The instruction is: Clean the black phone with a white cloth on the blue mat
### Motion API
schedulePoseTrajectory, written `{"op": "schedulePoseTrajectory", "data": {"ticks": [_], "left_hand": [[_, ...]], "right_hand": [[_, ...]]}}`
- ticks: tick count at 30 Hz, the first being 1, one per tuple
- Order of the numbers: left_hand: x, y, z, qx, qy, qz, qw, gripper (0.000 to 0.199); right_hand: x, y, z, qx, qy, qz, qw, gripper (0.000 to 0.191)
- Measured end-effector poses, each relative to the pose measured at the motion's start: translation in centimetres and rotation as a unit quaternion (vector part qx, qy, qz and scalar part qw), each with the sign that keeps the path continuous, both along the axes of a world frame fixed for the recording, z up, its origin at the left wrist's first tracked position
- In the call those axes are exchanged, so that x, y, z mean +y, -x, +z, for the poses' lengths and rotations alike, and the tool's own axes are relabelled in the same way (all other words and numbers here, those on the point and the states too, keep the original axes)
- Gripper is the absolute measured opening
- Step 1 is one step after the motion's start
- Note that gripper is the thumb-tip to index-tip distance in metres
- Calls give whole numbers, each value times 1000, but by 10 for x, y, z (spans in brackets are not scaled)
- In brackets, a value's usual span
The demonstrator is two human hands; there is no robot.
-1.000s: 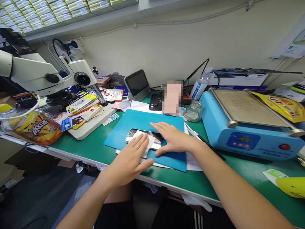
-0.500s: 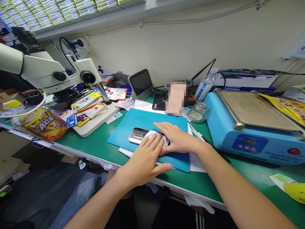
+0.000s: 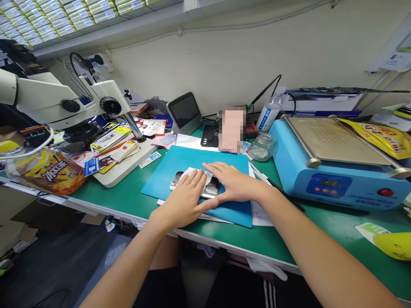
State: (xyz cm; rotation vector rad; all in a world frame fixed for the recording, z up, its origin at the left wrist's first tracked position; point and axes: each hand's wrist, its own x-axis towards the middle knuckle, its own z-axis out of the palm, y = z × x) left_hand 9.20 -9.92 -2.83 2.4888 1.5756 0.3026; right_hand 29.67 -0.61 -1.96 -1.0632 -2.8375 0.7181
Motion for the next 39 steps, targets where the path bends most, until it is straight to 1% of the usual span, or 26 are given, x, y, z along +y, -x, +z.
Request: {"op": "schedulePoseTrajectory", "data": {"ticks": [3,6,9,11,14,16,18,21,24,26,29,31,33,36,39], "left_hand": [[-8,-21,-1,-21,-6,-24,999,96],[-23,-26,-3,-30,-6,-36,999,98],[-36,-10,-2,-24,-2,-44,999,97],[-38,5,-1,-12,1,-40,999,96],[-29,23,0,11,3,-11,1000,91],[-19,25,-1,20,2,4,1000,89],[-12,18,-2,19,-3,11,1000,92],[-9,-3,-1,1,-11,5,1000,103],[-16,-21,1,-18,-6,-23,1000,107],[-24,-23,1,-24,-4,-32,999,106],[-35,-13,0,-25,-8,-40,999,104],[-39,1,-1,-22,-9,-42,999,101],[-40,16,-2,-15,-8,-27,999,98],[-32,33,-4,-1,-9,12,1000,92],[-18,35,-7,4,-16,34,999,89]], "right_hand": [[3,-3,-5,5,-5,6,1000,115],[2,-3,-6,16,-10,8,1000,112],[-1,-1,0,7,-7,2,1000,115],[-3,1,5,-7,4,-2,1000,121],[-5,4,10,-6,9,4,1000,121],[-5,4,10,-4,11,3,1000,121],[-4,3,8,-6,14,-1,1000,120],[-2,2,5,-2,13,-1,1000,118],[-1,0,3,-4,7,-1,1000,117],[-1,0,3,-10,3,-3,1000,115],[-2,1,4,-11,-1,-3,1000,117],[-3,1,6,-6,1,0,1000,119],[-3,2,7,-6,5,2,1000,121],[-3,3,8,-7,6,2,1000,122],[-2,2,6,0,3,2,1000,122]]}}
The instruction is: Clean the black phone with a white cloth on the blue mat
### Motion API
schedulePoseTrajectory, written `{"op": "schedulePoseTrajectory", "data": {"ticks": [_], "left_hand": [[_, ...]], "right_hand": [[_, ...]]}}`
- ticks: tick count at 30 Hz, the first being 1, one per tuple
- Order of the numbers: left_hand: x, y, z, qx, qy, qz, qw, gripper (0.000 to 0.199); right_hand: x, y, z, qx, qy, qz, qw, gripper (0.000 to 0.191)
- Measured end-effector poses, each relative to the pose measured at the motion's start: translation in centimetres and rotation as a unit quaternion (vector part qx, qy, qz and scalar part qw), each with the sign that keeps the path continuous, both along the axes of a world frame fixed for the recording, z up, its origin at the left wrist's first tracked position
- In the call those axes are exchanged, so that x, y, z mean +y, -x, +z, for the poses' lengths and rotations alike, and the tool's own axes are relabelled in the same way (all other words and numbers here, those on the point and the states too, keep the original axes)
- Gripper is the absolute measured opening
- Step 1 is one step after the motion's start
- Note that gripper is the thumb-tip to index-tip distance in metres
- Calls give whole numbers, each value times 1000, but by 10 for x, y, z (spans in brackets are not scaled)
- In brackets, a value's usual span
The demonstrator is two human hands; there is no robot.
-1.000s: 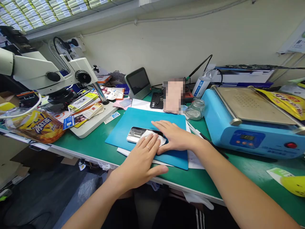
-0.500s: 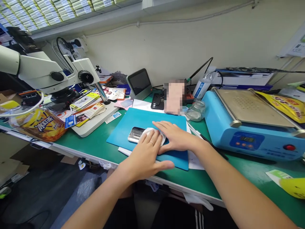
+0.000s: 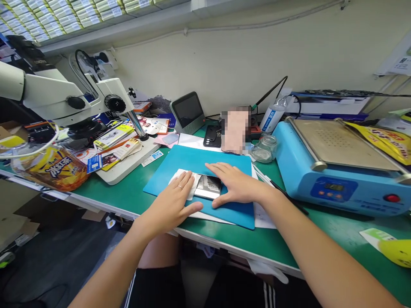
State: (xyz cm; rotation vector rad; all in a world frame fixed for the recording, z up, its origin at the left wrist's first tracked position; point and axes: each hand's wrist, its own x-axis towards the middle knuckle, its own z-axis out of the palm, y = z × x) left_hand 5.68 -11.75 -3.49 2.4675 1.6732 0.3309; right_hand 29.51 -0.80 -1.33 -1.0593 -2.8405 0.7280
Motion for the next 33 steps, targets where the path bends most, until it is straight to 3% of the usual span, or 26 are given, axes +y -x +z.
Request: {"op": "schedulePoseTrajectory", "data": {"ticks": [5,10,15,20,28,33], "left_hand": [[17,-28,-1,-12,-3,7,1000,99],[2,-47,0,-18,-3,-24,1000,105],[-14,-24,-2,-4,-1,-33,999,103],[4,1,0,11,13,23,1000,94],[25,8,8,-20,37,4,999,84],[19,12,5,-9,26,8,1000,81]], "right_hand": [[2,-1,-4,-3,-1,0,1000,114],[0,-1,-1,-11,-3,-6,1000,119],[0,-1,0,-6,4,-5,1000,122],[-1,1,1,-11,8,-8,1000,124],[-2,2,4,-25,5,-11,1000,125],[-3,1,3,-14,1,-5,1000,122]]}}
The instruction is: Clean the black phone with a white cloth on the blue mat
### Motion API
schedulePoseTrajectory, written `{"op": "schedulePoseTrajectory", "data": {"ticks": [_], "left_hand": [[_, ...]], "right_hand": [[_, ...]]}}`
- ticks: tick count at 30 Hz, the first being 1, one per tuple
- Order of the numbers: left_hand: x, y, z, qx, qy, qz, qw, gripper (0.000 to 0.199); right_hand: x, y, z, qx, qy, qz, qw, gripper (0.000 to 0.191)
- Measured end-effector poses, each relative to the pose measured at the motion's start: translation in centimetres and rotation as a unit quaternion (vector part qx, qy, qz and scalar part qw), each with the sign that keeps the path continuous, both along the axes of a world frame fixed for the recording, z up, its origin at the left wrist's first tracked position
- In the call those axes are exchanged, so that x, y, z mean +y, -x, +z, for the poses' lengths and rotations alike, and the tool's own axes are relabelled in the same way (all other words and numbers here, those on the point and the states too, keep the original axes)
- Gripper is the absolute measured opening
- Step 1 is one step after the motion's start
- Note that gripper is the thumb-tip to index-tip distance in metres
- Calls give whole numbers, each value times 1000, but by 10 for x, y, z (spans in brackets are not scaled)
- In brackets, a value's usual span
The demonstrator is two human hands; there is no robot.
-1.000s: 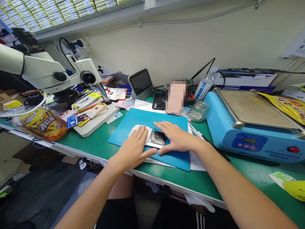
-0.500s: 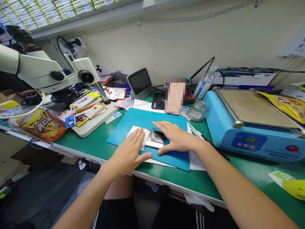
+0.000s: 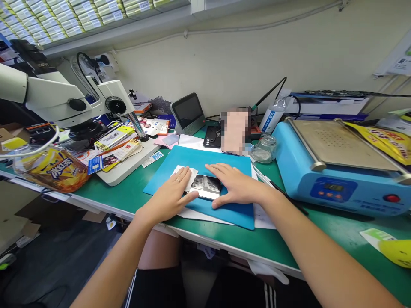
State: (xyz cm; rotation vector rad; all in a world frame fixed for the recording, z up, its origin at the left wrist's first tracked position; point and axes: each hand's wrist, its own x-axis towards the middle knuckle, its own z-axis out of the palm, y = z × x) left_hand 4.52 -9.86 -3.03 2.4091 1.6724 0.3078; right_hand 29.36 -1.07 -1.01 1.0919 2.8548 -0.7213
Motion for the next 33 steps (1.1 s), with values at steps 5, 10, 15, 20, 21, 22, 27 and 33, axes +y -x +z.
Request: {"op": "schedulePoseTrajectory", "data": {"ticks": [5,10,15,20,21,22,27,33], "left_hand": [[-30,5,-11,17,-16,-1,1000,86],[-42,9,-10,24,-6,-3,1000,87],[-16,5,1,13,26,-4,1000,89],[-3,1,0,1,18,6,1000,88],[-4,0,-2,2,14,7,1000,87],[-6,0,-4,4,8,9,1000,87],[-24,3,-15,16,-24,11,1000,88],[-43,6,-19,35,-32,4,999,89]], "right_hand": [[-2,2,2,2,9,-4,1000,122],[-2,2,4,-9,19,-7,1000,124],[-1,2,3,-8,13,-12,1000,124],[1,0,-1,-7,15,-12,1000,126],[1,0,-1,-7,12,-10,1000,126],[1,0,-1,-6,9,-7,1000,125],[-1,1,2,-7,0,0,1000,120],[-2,2,4,-7,13,-4,1000,121]]}}
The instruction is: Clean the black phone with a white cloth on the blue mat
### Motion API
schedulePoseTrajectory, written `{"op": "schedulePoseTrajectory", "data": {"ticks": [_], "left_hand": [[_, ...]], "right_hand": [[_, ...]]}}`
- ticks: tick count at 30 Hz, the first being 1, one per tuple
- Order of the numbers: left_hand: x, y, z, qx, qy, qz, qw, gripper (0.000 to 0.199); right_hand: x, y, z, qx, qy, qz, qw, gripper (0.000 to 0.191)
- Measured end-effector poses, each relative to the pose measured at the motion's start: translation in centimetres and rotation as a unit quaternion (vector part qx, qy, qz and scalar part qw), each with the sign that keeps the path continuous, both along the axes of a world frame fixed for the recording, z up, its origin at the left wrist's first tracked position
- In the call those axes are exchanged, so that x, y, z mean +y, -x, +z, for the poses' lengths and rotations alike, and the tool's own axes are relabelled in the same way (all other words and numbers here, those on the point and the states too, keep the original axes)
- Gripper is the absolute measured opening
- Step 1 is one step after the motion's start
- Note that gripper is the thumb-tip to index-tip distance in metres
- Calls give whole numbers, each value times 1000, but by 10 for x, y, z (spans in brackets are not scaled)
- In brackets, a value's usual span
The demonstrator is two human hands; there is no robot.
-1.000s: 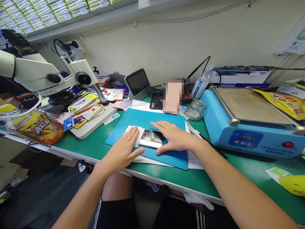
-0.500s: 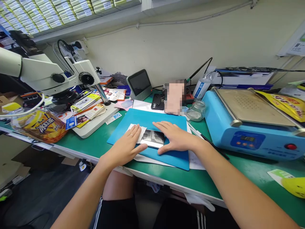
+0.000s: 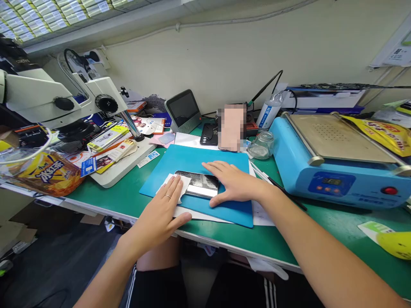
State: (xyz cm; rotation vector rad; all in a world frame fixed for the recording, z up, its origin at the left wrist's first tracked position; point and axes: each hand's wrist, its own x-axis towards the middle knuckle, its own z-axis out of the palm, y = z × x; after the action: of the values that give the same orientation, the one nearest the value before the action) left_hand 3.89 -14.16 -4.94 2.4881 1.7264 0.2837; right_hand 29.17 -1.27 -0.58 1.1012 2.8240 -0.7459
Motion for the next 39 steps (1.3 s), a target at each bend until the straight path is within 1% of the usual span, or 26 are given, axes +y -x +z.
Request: {"op": "schedulePoseTrajectory", "data": {"ticks": [4,9,11,14,17,22,26,29,32,35,37,39], "left_hand": [[2,1,8,-9,25,-4,1000,91],[26,-5,21,-28,66,-9,997,96],[35,-10,23,-27,65,0,998,98],[40,-15,18,-21,41,7,999,98],[33,-14,8,-12,15,6,1000,98],[9,-6,-6,-8,-15,3,1000,93],[-9,-2,-6,-6,-22,0,1000,92],[-11,1,-1,-11,-6,-9,1000,91],[1,1,8,-23,25,-20,999,87],[23,-2,17,-31,51,-15,998,90],[37,-6,19,-32,56,-10,998,92],[45,-10,17,-29,46,-6,999,93]], "right_hand": [[0,0,1,0,8,-8,1000,123],[2,-1,-3,-2,3,-10,1000,124],[3,-2,-5,-5,2,-10,1000,125],[3,-2,-6,-7,1,-11,1000,125],[1,-1,-3,-8,-1,-9,1000,124],[-1,0,1,-7,-5,0,1000,121],[0,0,1,-2,-1,0,1000,123],[0,0,1,-3,3,2,1000,122],[0,1,1,-4,6,-3,1000,122],[1,0,-1,-2,4,-6,1000,124],[2,-1,-3,1,2,-7,1000,124],[2,-2,-4,1,3,-7,1000,124]]}}
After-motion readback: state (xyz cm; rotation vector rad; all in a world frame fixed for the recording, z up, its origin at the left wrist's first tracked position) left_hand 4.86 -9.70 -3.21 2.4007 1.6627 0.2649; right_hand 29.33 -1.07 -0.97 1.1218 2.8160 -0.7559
